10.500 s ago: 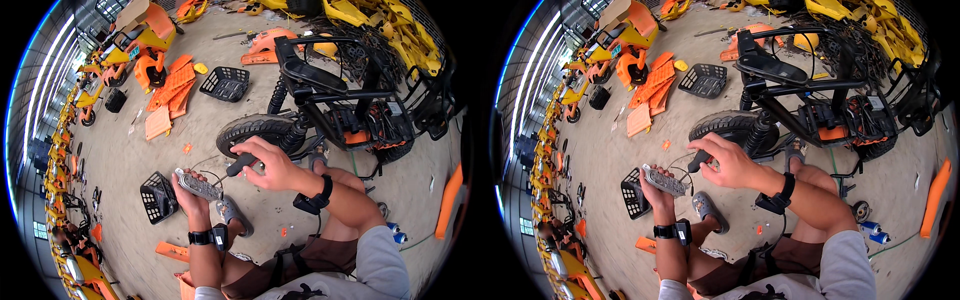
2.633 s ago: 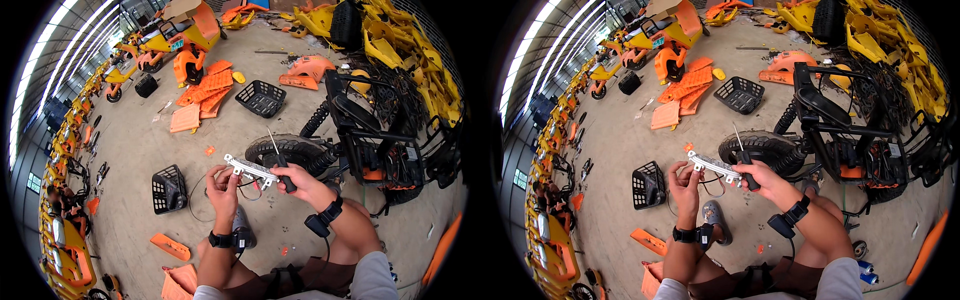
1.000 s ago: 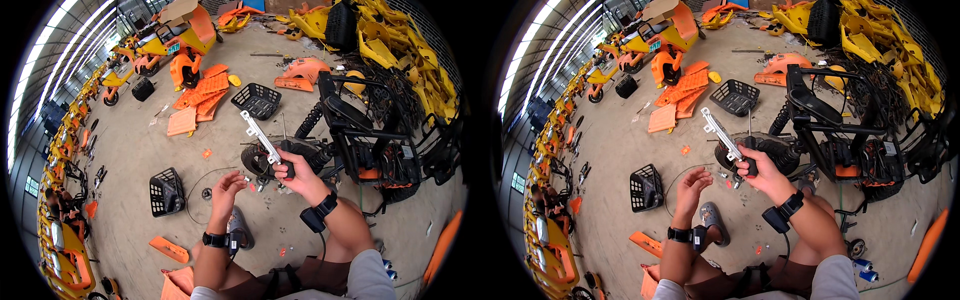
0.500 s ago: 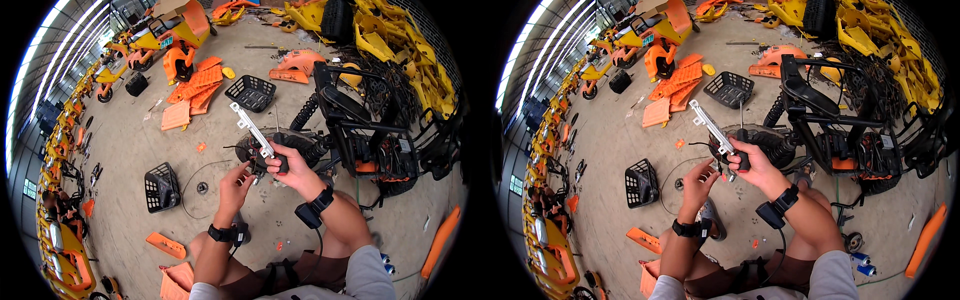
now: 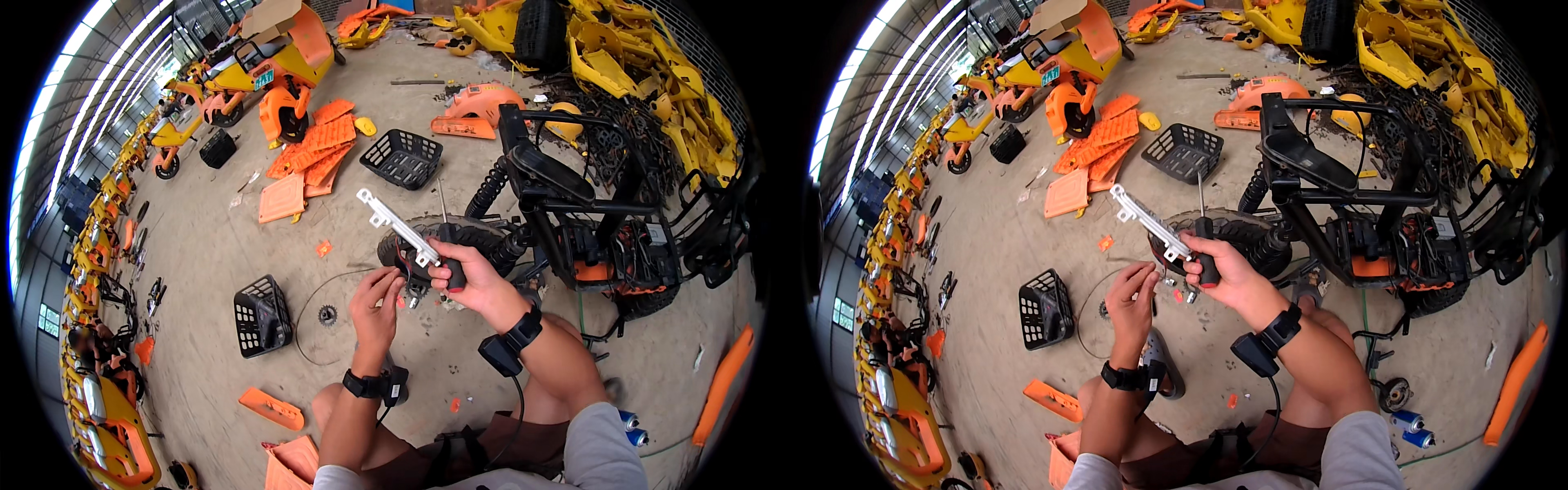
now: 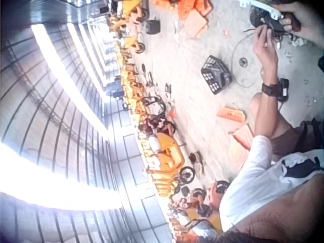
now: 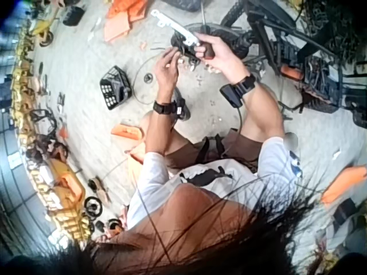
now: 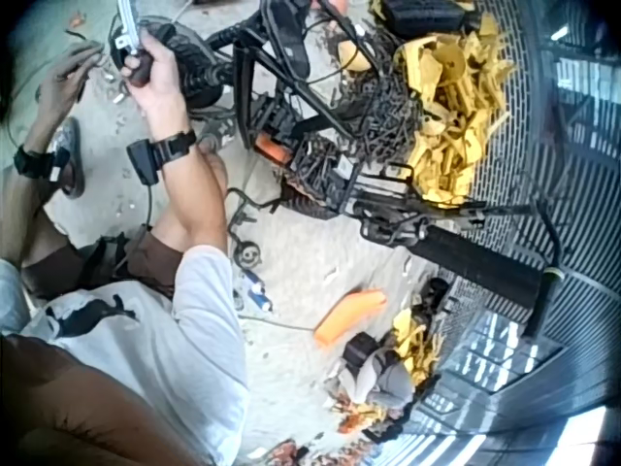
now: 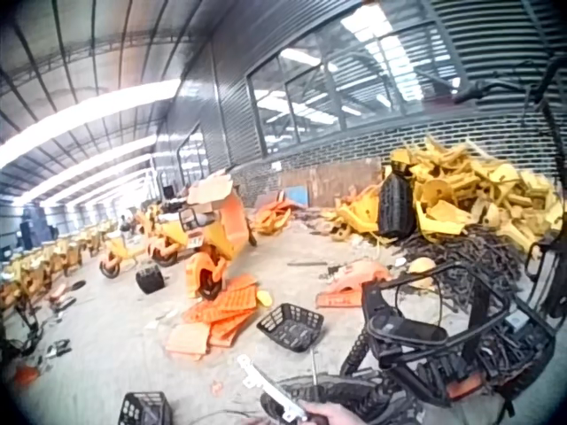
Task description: The person uses a screwdriver to loosen screws on a light assembly, removes the internal reflector, manipulates the wiring, and then begins to reattach the components by hand.
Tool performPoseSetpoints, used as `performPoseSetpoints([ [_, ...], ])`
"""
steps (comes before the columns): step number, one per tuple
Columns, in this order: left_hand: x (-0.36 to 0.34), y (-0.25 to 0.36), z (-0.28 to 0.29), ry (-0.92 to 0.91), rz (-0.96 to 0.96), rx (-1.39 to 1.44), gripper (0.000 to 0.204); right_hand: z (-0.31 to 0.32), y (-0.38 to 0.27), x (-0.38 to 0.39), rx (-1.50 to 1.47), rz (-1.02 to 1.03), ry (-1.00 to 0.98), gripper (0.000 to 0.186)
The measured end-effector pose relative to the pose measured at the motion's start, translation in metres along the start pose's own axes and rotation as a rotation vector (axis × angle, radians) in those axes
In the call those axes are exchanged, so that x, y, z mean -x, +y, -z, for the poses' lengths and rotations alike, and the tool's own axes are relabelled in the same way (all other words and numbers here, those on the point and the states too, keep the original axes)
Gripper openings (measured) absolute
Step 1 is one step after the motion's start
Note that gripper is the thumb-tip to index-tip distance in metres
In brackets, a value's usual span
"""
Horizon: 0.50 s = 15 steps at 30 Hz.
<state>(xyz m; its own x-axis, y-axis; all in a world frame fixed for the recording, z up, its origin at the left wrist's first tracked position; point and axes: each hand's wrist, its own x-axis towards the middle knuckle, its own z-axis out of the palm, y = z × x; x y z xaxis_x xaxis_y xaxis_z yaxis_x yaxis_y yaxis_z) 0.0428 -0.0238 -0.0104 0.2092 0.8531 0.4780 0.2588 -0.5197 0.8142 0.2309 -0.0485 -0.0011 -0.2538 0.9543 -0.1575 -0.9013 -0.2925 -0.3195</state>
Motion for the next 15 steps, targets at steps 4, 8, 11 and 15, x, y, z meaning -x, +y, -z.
performPoseSetpoints([
  [4, 0.003, 0.006, 0.006, -0.05, 0.152, 0.144, 0.019, -0.002, -0.001, 0.004, 0.096, -0.019, 0.066, 0.014],
  [8, 0.005, 0.002, 0.011, -0.064, 0.143, 0.141, 0.026, -0.011, -0.003, 0.009, 0.253, -0.068, 0.146, 0.013],
  [11, 0.004, -0.002, 0.012, -0.021, 0.137, 0.229, 0.026, -0.007, -0.002, 0.009, 0.24, -0.093, 0.138, 0.012],
  [15, 0.001, -0.005, 0.015, 0.073, 0.065, 0.271, 0.024, -0.005, -0.002, 0.009, 0.241, -0.125, 0.144, 0.011],
])
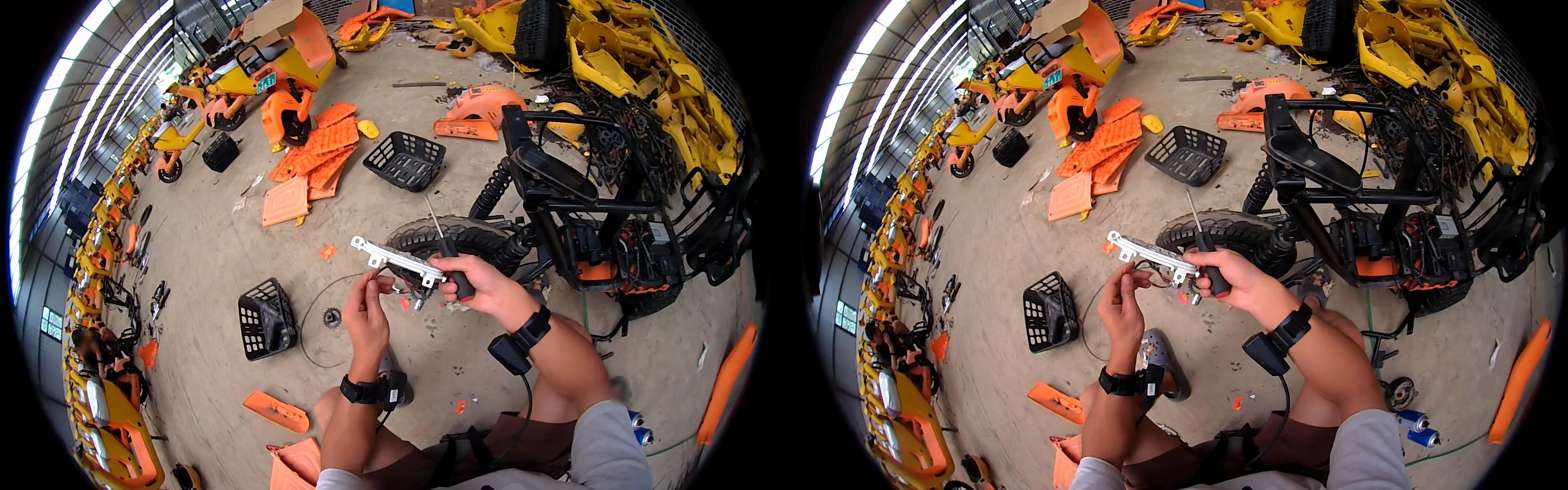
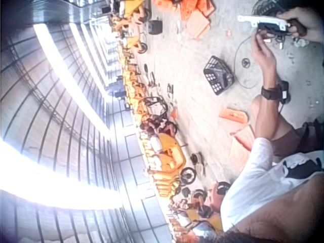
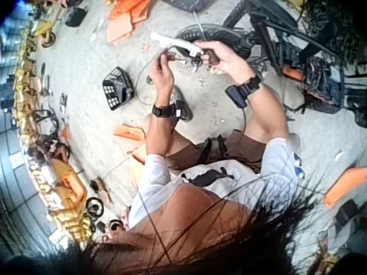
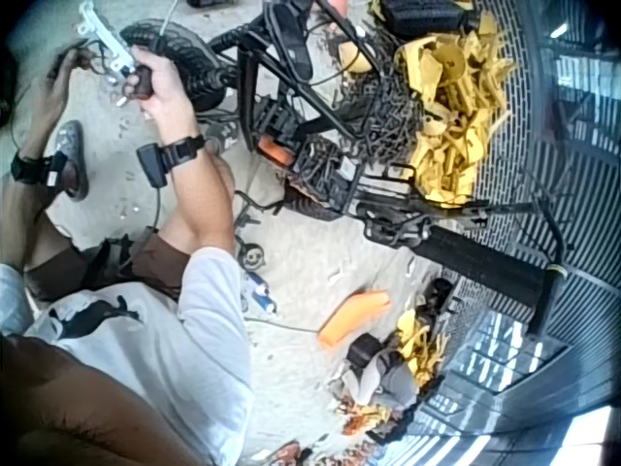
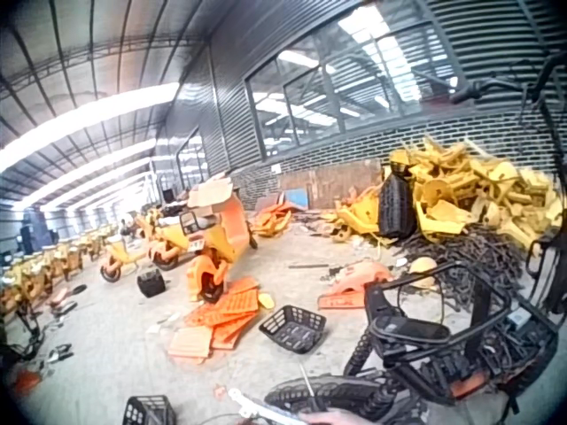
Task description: The person uses a screwdriver to loosen screws on a light assembly, removes the internal reflector, manipulates the wiring, and then begins to reattach the components by hand.
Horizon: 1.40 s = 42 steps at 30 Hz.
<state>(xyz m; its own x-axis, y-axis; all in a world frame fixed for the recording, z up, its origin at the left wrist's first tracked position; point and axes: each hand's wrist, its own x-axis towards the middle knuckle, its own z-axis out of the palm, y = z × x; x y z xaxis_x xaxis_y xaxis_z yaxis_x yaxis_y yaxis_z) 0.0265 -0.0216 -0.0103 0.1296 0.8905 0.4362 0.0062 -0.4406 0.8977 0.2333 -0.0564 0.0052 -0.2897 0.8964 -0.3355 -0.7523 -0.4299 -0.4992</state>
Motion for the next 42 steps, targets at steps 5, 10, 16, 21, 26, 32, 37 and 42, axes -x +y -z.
performPoseSetpoints([
  [5, -0.004, 0.011, 0.007, 0.024, 0.011, 0.126, 0.014, -0.001, 0.007, -0.005, -0.011, -0.064, 0.001, 0.012],
  [10, -0.003, 0.008, 0.013, 0.045, 0.017, 0.143, 0.013, -0.006, 0.012, -0.008, 0.029, -0.098, -0.042, 0.012],
  [16, -0.003, 0.01, 0.02, 0.112, 0.049, 0.193, 0.012, -0.003, 0.021, -0.016, 0.044, -0.13, -0.066, 0.013],
  [21, -0.005, 0.017, 0.022, 0.126, 0.117, 0.218, 0.014, -0.009, 0.02, -0.015, 0.085, -0.091, -0.04, 0.013],
  [26, -0.007, 0.014, 0.024, 0.077, 0.118, 0.273, 0.022, -0.009, 0.017, -0.014, 0.176, 0.013, 0.028, 0.014],
  [32, -0.009, 0.011, 0.03, -0.005, 0.126, 0.286, 0.02, -0.017, 0.012, -0.008, 0.316, 0.088, 0.112, 0.015],
  [37, -0.007, 0.003, 0.026, -0.023, 0.16, 0.226, 0.023, -0.02, 0.012, -0.005, 0.49, 0.218, 0.189, 0.019],
  [42, -0.008, 0.005, 0.022, -0.016, 0.152, 0.228, 0.02, -0.019, 0.014, -0.006, 0.6, 0.293, 0.188, 0.022],
])
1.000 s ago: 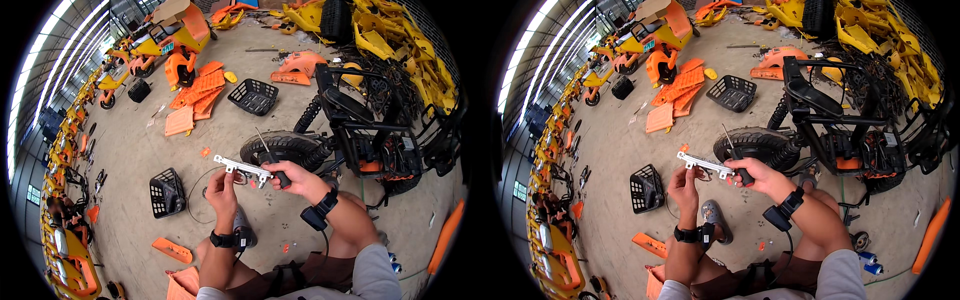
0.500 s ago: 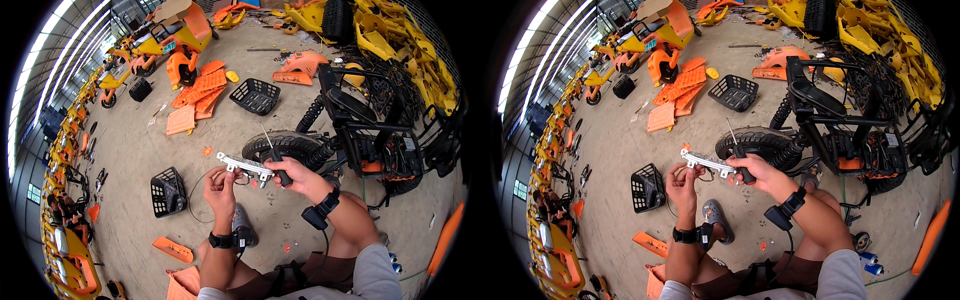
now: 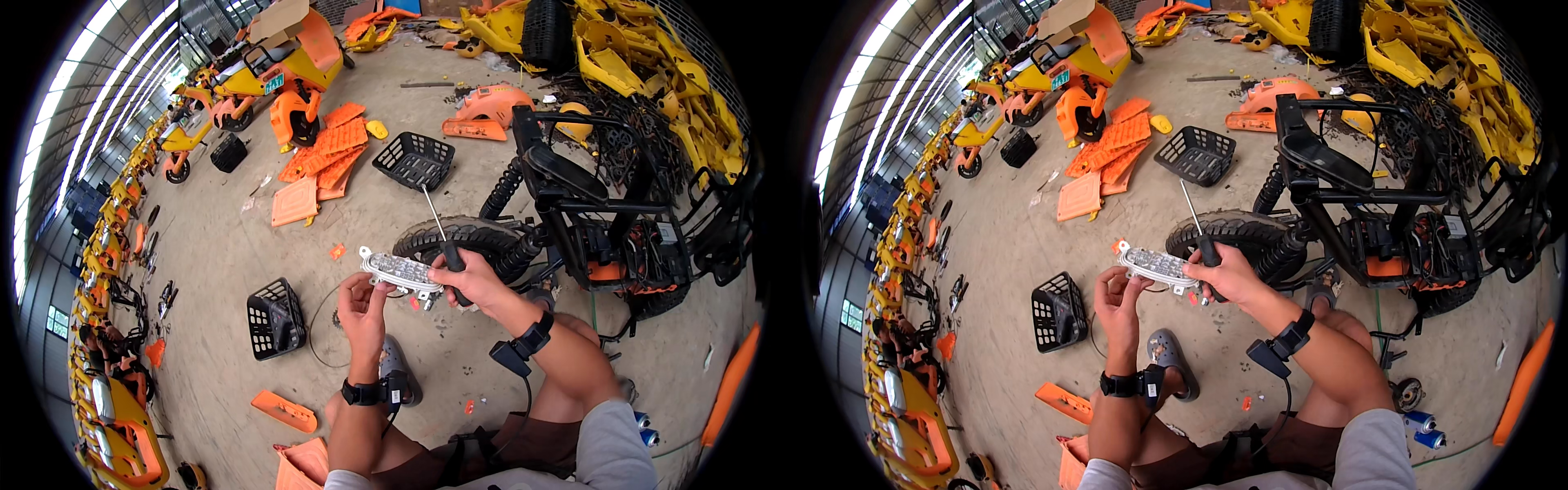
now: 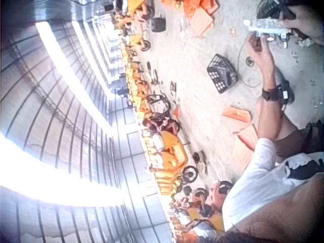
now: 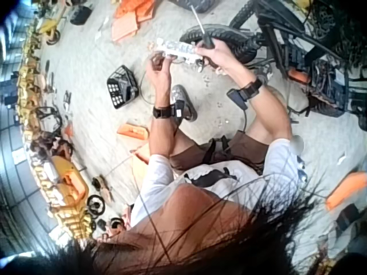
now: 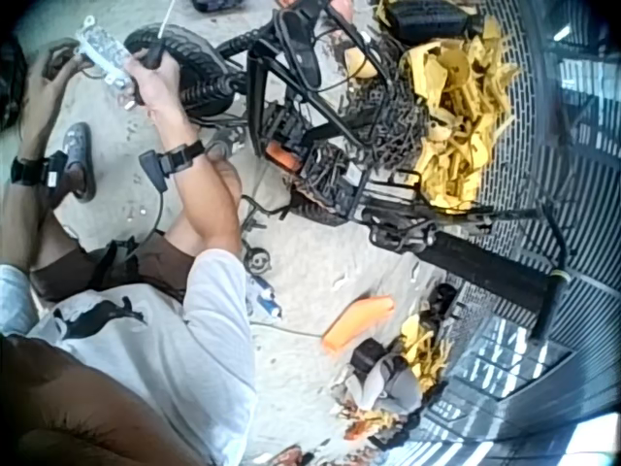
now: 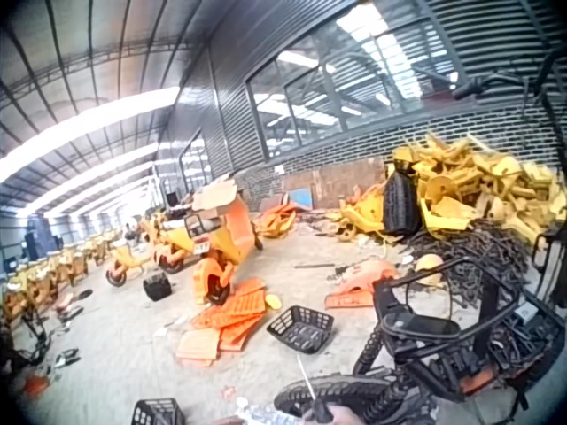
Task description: The person uses a screwdriver to loosen screws on a light assembly, removes the internal reflector, manipulates the wiring, and then begins to reattach the components by hand.
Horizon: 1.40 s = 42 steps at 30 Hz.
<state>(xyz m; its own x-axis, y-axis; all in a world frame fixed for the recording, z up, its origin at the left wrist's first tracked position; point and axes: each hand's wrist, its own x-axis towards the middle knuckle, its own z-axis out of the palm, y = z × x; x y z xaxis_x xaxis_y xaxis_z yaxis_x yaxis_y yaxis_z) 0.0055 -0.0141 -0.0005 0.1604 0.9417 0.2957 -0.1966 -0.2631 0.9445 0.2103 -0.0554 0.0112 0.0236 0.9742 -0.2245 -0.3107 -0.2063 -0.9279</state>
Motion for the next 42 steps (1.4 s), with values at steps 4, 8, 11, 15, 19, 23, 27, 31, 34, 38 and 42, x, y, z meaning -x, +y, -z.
performPoseSetpoints([
  [4, -0.002, -0.002, -0.004, 0.026, -0.008, 0.013, 0.016, -0.002, 0.001, 0.001, 0.053, 0.039, 0.027, 0.023],
  [8, -0.003, -0.009, -0.003, 0.049, -0.012, 0.024, 0.014, -0.003, 0.007, 0.0, 0.109, 0.096, 0.062, 0.025],
  [11, -0.002, -0.01, -0.006, 0.088, 0.018, 0.044, 0.011, -0.005, 0.007, 0.001, 0.176, 0.129, 0.098, 0.026],
  [15, -0.003, -0.014, -0.006, 0.129, 0.054, 0.059, 0.015, -0.007, 0.004, 0.004, 0.219, 0.154, 0.122, 0.027],
  [19, -0.003, -0.013, -0.005, 0.179, 0.101, 0.104, 0.017, -0.006, 0.007, 0.001, 0.085, 0.159, 0.112, 0.025],
  [23, -0.004, -0.015, -0.001, 0.179, 0.141, 0.128, 0.017, -0.005, 0.007, 0.0, 0.002, 0.114, 0.109, 0.026],
  [27, -0.003, -0.013, 0.003, 0.184, 0.13, 0.144, 0.016, -0.008, 0.005, 0.001, -0.073, 0.081, 0.108, 0.028],
  [31, -0.005, -0.012, 0.003, 0.258, 0.17, 0.259, 0.016, -0.004, 0.006, -0.003, -0.059, 0.06, 0.107, 0.028],
  [34, -0.004, -0.009, 0.007, 0.275, 0.243, 0.389, 0.015, -0.006, 0.007, -0.002, -0.069, 0.015, 0.094, 0.027],
  [38, -0.009, -0.007, 0.018, 0.22, 0.309, 0.357, 0.014, -0.011, 0.005, -0.002, -0.104, -0.083, 0.101, 0.025],
  [42, -0.008, -0.006, 0.016, 0.305, 0.293, 0.326, 0.014, -0.013, 0.007, -0.004, -0.114, -0.028, 0.079, 0.025],
])
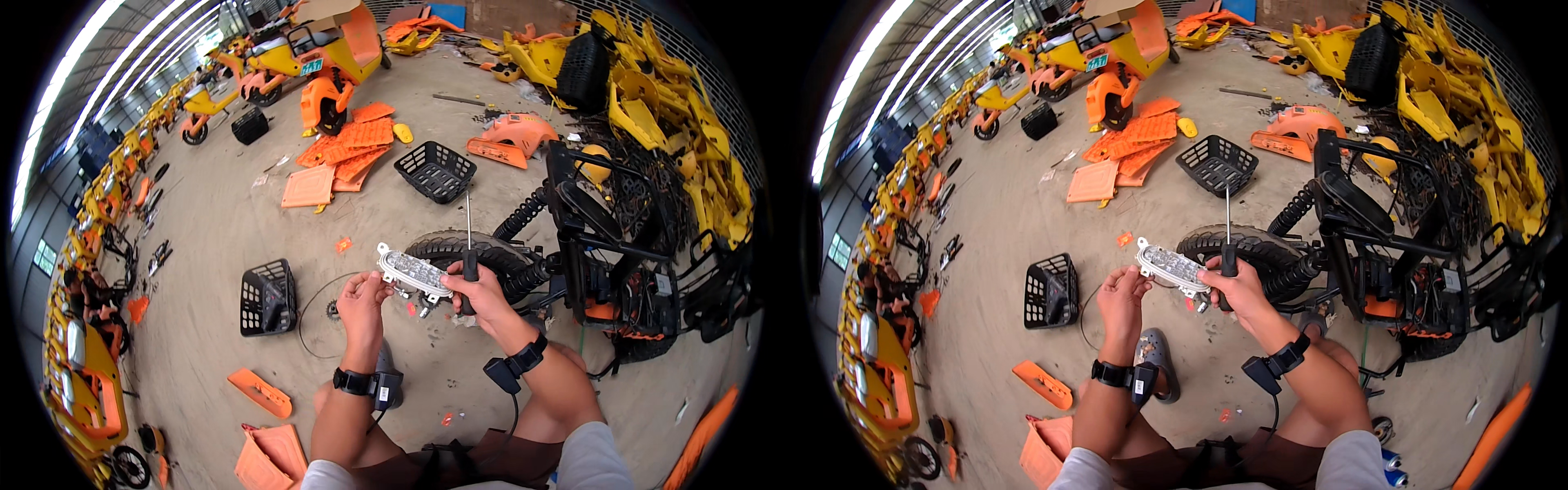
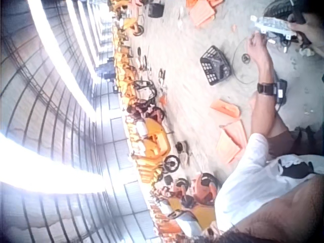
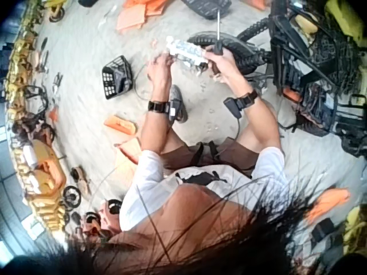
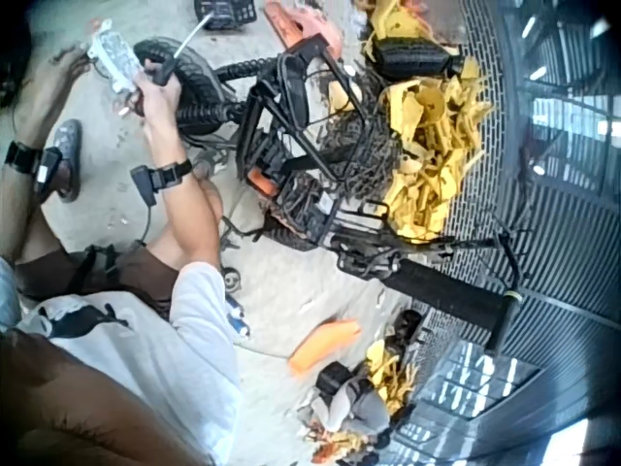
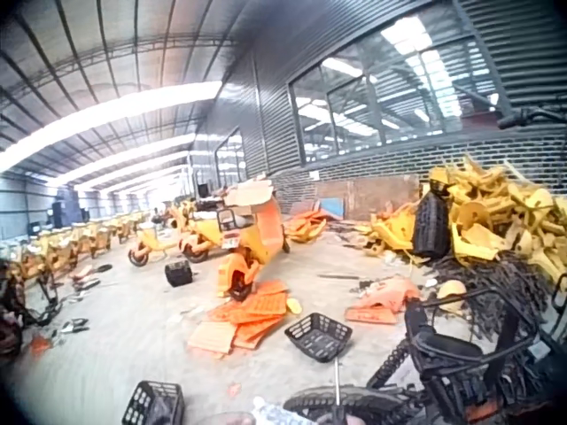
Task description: The person uses a screwdriver to loosen screws on a light assembly, removes the internal reflector, manipulates the wiring, and then begins to reattach the components by hand.
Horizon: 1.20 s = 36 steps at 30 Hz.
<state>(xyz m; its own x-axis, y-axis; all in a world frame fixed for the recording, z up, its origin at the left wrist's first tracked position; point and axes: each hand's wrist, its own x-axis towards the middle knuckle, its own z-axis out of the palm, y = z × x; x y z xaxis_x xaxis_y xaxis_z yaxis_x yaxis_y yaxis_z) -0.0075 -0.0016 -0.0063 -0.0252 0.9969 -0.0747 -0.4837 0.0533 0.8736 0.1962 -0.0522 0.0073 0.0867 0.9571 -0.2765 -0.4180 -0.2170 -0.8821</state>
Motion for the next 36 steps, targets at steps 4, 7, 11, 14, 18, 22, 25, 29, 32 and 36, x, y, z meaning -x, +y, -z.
performPoseSetpoints([
  [4, 0.001, 0.008, -0.002, 0.001, 0.058, 0.078, 0.016, -0.005, -0.002, 0.001, -0.028, 0.0, -0.002, 0.024],
  [7, -0.001, 0.008, 0.004, -0.044, 0.12, 0.09, 0.02, -0.003, 0.002, -0.001, -0.069, -0.022, 0.005, 0.024],
  [11, -0.002, 0.01, 0.006, -0.087, 0.132, 0.061, 0.023, -0.007, 0.001, -0.001, -0.141, -0.089, 0.009, 0.023],
  [14, -0.003, 0.013, 0.007, -0.102, 0.214, 0.155, 0.023, -0.003, 0.006, -0.002, -0.241, -0.19, -0.008, 0.017],
  [18, -0.002, 0.012, 0.004, -0.051, 0.132, 0.055, 0.024, 0.003, 0.021, -0.011, -0.371, -0.272, -0.033, 0.013],
  [22, -0.001, 0.005, 0.003, -0.008, -0.117, -0.213, 0.024, -0.002, 0.021, -0.011, -0.444, -0.315, -0.067, 0.012],
  [25, -0.005, 0.002, 0.006, -0.045, -0.118, -0.248, 0.024, -0.001, 0.021, -0.011, -0.443, -0.319, -0.084, 0.012],
  [29, -0.002, 0.004, 0.001, -0.089, -0.018, -0.142, 0.023, 0.0, 0.022, -0.01, -0.42, -0.288, -0.065, 0.011],
  [32, -0.002, 0.004, 0.002, -0.103, 0.02, -0.142, 0.022, 0.0, 0.021, -0.009, -0.389, -0.251, -0.062, 0.011],
  [36, -0.001, 0.002, 0.0, -0.12, -0.04, -0.239, 0.022, 0.001, 0.022, -0.009, -0.38, -0.248, -0.043, 0.01],
])
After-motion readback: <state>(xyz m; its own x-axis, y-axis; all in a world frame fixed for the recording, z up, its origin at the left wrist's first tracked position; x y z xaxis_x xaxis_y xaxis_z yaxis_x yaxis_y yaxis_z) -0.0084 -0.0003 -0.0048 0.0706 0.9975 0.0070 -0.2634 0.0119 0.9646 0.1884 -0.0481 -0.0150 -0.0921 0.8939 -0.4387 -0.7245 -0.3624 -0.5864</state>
